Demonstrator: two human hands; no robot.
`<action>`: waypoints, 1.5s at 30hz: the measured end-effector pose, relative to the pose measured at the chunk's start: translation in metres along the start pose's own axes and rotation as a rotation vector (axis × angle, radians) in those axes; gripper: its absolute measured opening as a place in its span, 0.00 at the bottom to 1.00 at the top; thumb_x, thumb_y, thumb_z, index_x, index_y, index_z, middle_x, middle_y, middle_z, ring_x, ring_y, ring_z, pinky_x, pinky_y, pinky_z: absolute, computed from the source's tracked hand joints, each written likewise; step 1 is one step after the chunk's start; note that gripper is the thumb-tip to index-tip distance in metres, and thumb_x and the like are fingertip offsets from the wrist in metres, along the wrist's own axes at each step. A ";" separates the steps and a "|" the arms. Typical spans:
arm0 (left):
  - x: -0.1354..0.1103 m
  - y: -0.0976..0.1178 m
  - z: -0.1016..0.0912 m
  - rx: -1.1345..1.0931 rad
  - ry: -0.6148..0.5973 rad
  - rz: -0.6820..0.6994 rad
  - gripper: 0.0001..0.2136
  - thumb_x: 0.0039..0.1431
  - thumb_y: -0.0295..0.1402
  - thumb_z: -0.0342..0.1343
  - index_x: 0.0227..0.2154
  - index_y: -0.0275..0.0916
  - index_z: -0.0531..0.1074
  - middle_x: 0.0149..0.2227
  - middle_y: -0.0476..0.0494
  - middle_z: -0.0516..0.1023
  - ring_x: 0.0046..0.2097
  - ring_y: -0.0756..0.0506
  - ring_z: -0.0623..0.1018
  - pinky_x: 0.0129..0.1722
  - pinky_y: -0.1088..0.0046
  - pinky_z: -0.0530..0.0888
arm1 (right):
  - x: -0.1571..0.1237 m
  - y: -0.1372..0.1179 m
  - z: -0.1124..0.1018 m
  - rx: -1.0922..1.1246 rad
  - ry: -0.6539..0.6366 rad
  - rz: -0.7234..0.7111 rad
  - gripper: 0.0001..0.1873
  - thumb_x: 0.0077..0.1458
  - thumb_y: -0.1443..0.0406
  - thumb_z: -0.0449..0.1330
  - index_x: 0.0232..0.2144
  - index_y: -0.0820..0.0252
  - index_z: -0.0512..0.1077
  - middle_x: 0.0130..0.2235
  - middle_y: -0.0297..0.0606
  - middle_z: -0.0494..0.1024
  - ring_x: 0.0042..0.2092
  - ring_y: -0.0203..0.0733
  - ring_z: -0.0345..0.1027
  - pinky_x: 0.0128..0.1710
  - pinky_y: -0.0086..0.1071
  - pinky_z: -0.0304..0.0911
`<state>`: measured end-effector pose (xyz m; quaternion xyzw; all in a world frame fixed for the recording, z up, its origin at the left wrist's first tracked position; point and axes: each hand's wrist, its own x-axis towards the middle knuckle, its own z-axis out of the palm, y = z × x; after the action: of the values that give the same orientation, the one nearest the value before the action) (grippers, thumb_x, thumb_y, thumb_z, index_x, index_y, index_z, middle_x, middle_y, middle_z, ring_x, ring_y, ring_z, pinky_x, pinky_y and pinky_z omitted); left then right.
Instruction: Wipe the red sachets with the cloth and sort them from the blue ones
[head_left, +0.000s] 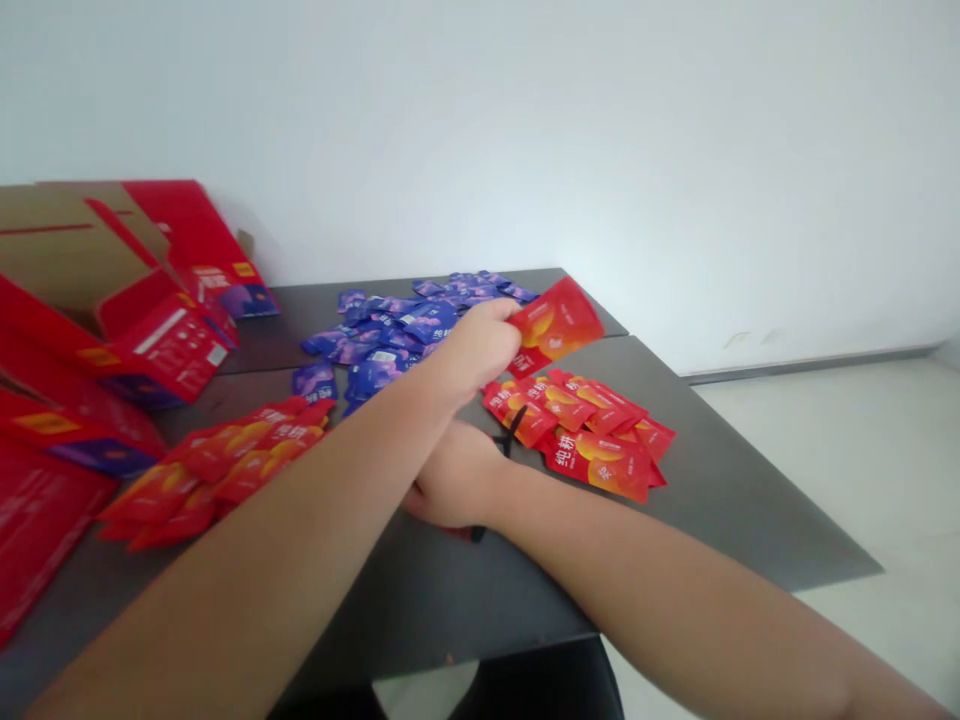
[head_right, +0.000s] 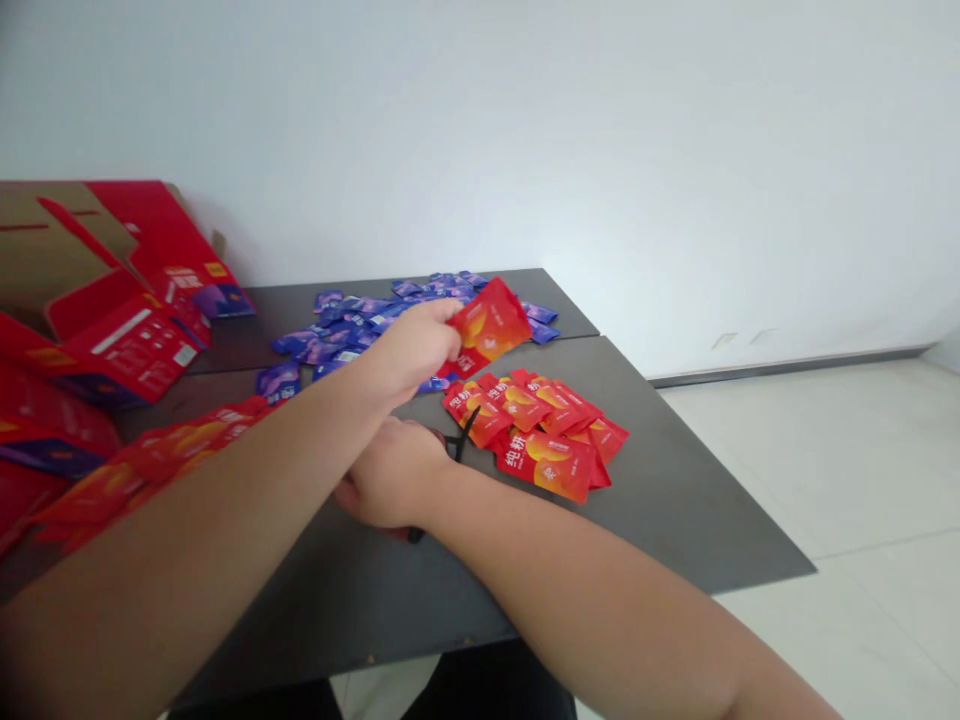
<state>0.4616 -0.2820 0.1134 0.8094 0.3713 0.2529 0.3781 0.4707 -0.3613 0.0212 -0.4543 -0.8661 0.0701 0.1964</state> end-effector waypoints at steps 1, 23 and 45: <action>-0.019 -0.007 -0.013 -0.044 0.005 -0.002 0.13 0.47 0.24 0.50 0.36 0.41 0.72 0.29 0.50 0.77 0.30 0.46 0.77 0.30 0.72 0.71 | -0.001 -0.001 -0.002 -0.012 0.017 -0.006 0.14 0.65 0.59 0.61 0.50 0.56 0.78 0.54 0.45 0.82 0.53 0.53 0.75 0.53 0.44 0.70; -0.245 -0.108 -0.049 0.535 0.130 -0.169 0.44 0.66 0.56 0.56 0.74 0.27 0.52 0.73 0.21 0.60 0.74 0.29 0.62 0.71 0.46 0.62 | -0.005 0.000 -0.033 0.198 0.265 0.180 0.16 0.64 0.64 0.61 0.54 0.53 0.70 0.49 0.40 0.82 0.50 0.48 0.78 0.51 0.42 0.72; -0.272 -0.120 -0.045 0.483 -0.001 -0.225 0.62 0.48 0.60 0.69 0.76 0.36 0.43 0.75 0.25 0.54 0.76 0.25 0.55 0.73 0.40 0.60 | 0.010 -0.038 0.007 -0.053 -0.082 0.030 0.11 0.70 0.64 0.57 0.49 0.54 0.78 0.48 0.43 0.77 0.49 0.49 0.73 0.53 0.47 0.70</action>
<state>0.2192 -0.4263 0.0090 0.8301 0.5082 0.1127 0.1998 0.4340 -0.3742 0.0288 -0.4692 -0.8680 0.0688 0.1476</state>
